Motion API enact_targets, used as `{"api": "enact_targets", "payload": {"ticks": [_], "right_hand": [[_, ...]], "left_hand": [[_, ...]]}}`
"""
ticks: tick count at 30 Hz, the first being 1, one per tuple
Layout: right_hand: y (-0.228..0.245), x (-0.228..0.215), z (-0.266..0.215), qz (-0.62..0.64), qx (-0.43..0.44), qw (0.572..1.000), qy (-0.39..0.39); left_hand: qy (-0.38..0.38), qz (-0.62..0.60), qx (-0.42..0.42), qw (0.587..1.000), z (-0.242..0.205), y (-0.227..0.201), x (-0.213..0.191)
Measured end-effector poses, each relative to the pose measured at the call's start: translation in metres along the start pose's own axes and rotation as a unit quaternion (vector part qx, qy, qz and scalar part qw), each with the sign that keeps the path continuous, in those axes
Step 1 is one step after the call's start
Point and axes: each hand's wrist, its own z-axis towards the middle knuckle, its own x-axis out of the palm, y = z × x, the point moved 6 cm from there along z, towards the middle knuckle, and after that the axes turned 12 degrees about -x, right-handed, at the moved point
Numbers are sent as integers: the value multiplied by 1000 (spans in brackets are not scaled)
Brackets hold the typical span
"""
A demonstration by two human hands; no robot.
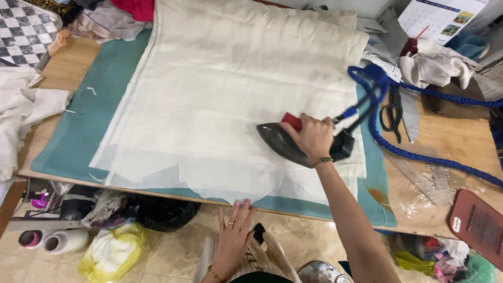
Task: The person irons a large piece of white fabric laid out on a table using a steam iron. They repeatedly smooth the fabric with their hands and move the iron across the surface to remove wrinkles.
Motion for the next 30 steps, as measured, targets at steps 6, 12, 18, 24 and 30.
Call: {"api": "enact_targets", "payload": {"ticks": [6,12,18,24,30], "right_hand": [[52,0,15,11,-100,995,27],[49,12,12,-2,-95,995,15],[14,12,26,-49,-27,998,15],[-30,15,22,-30,-1,999,17],[-56,14,12,-38,14,999,25]], "left_hand": [[-67,-27,22,997,-2,-4,-13],[-147,-54,30,987,42,27,-14],[-133,36,19,990,118,54,-31],[-90,156,142,973,174,42,-33],[-21,132,158,978,203,50,-18]]}}
